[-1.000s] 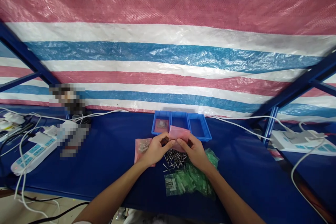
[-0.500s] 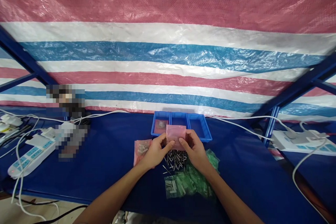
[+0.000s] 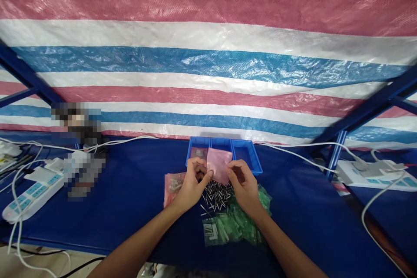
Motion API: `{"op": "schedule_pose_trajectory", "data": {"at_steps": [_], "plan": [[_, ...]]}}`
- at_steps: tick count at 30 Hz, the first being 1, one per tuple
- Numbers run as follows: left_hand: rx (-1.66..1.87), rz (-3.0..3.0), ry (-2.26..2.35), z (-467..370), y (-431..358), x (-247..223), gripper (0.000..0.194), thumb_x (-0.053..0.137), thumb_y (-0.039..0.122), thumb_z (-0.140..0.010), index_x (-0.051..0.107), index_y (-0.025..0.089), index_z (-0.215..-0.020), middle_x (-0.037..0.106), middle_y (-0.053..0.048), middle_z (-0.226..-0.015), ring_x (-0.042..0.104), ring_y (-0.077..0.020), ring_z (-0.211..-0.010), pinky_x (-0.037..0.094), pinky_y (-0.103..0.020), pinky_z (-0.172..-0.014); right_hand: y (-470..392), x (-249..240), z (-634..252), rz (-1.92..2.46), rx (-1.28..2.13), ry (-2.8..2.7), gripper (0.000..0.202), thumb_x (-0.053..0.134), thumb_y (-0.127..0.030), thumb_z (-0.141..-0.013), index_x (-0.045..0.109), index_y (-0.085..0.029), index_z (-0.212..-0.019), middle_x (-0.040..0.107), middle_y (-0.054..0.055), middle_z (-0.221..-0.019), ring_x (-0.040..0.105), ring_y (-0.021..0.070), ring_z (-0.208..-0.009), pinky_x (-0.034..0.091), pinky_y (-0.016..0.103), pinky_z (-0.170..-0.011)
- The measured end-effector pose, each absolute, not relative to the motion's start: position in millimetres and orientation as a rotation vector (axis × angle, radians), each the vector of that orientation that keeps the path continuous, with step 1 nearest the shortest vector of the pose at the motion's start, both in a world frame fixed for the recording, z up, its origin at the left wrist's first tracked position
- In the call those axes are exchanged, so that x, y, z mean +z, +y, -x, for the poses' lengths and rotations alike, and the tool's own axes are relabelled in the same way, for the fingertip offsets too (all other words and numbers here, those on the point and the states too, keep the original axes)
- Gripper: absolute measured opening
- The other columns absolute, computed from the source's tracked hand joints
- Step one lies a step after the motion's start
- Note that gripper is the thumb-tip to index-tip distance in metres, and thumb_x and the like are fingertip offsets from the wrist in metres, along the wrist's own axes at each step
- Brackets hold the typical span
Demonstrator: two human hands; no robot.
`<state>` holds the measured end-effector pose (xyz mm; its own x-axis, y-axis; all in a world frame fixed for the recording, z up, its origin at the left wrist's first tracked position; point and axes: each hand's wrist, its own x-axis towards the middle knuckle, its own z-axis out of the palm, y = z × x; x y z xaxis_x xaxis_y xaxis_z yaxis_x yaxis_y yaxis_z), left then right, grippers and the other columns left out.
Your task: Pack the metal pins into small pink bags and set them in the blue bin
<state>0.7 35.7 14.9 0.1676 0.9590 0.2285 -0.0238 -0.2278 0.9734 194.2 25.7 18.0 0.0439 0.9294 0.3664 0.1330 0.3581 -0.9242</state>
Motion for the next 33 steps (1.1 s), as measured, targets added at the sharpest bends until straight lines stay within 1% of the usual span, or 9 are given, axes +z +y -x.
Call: {"op": "schedule_pose_trajectory", "data": {"at_steps": [3,5,10,14,18,23,25,28,33], "plan": [[1.205,-1.676,1.059,1,35,19,0.019,0.067,0.040,-0.102,0.068,0.021,-0.106,0.055,-0.005,-0.100,0.052,-0.0161,-0.083,0.044,-0.028,-0.073,23,19,-193,1.015,0.830,-1.392,0.014,0.061,-0.037,-0.105,0.065,-0.026,-0.113,0.063,0.007,-0.107,0.064,0.0233,-0.096,0.056,0.035,-0.083],[1.154,-1.720,1.044,2,35,21,0.022,0.065,0.041,-0.103,0.072,0.021,-0.108,0.057,-0.005,-0.098,0.053,-0.0169,-0.082,0.044,-0.028,-0.073,21,22,-192,1.002,0.852,-1.397,0.016,0.062,-0.037,-0.104,0.065,-0.027,-0.116,0.064,0.008,-0.111,0.066,0.0238,-0.098,0.058,0.037,-0.086],[1.170,-1.572,0.894,1,35,19,0.035,0.068,0.047,-0.100,0.066,0.020,-0.123,0.065,-0.009,-0.117,0.062,-0.0223,-0.103,0.051,-0.030,-0.086,17,32,-188,0.990,0.894,-1.596,0.026,0.058,-0.034,-0.107,0.063,-0.028,-0.131,0.070,0.009,-0.118,0.067,0.0268,-0.115,0.052,0.044,-0.106],[1.191,-1.475,0.963,-1,37,14,0.032,0.064,0.047,-0.103,0.067,0.020,-0.119,0.069,-0.007,-0.111,0.065,-0.0221,-0.103,0.053,-0.031,-0.090,16,33,-186,0.986,0.846,-1.674,0.027,0.055,-0.030,-0.108,0.062,-0.030,-0.134,0.070,0.008,-0.130,0.064,0.0265,-0.126,0.047,0.046,-0.113],[1.201,-1.382,0.986,0,40,11,0.032,0.064,0.047,-0.102,0.068,0.018,-0.115,0.070,-0.006,-0.102,0.064,-0.0182,-0.086,0.055,-0.028,-0.076,20,25,-189,1.025,0.691,-1.647,0.026,0.055,-0.029,-0.107,0.065,-0.030,-0.131,0.064,0.009,-0.131,0.061,0.0278,-0.126,0.050,0.048,-0.109],[1.291,-1.281,0.878,0,44,11,0.030,0.067,0.046,-0.101,0.062,0.019,-0.113,0.064,-0.002,-0.093,0.060,-0.0139,-0.076,0.055,-0.025,-0.071,30,17,-193,1.083,0.653,-1.475,0.030,0.063,-0.037,-0.103,0.065,-0.028,-0.132,0.049,0.014,-0.147,0.053,0.0312,-0.135,0.055,0.048,-0.104],[1.319,-1.250,0.830,1,45,11,0.032,0.069,0.046,-0.100,0.056,0.022,-0.118,0.064,-0.001,-0.095,0.061,-0.0134,-0.075,0.055,-0.025,-0.070,32,15,-192,1.027,0.799,-1.447,0.027,0.062,-0.038,-0.104,0.066,-0.028,-0.128,0.056,0.013,-0.141,0.061,0.0286,-0.125,0.057,0.045,-0.100],[1.352,-1.270,0.859,3,45,10,0.037,0.070,0.044,-0.100,0.052,0.026,-0.127,0.066,-0.002,-0.105,0.064,-0.0147,-0.081,0.054,-0.025,-0.071,31,16,-190,0.980,0.927,-1.452,0.021,0.058,-0.037,-0.105,0.070,-0.026,-0.119,0.069,0.009,-0.119,0.068,0.0251,-0.108,0.057,0.040,-0.095],[1.285,-1.460,0.998,6,44,8,0.031,0.054,0.040,-0.107,0.070,0.021,-0.125,0.072,-0.008,-0.124,0.067,-0.0212,-0.102,0.053,-0.031,-0.089,31,17,-191,1.013,0.907,-1.405,0.025,0.055,-0.033,-0.105,0.073,-0.025,-0.120,0.072,0.008,-0.122,0.068,0.0246,-0.108,0.057,0.037,-0.090]]}}
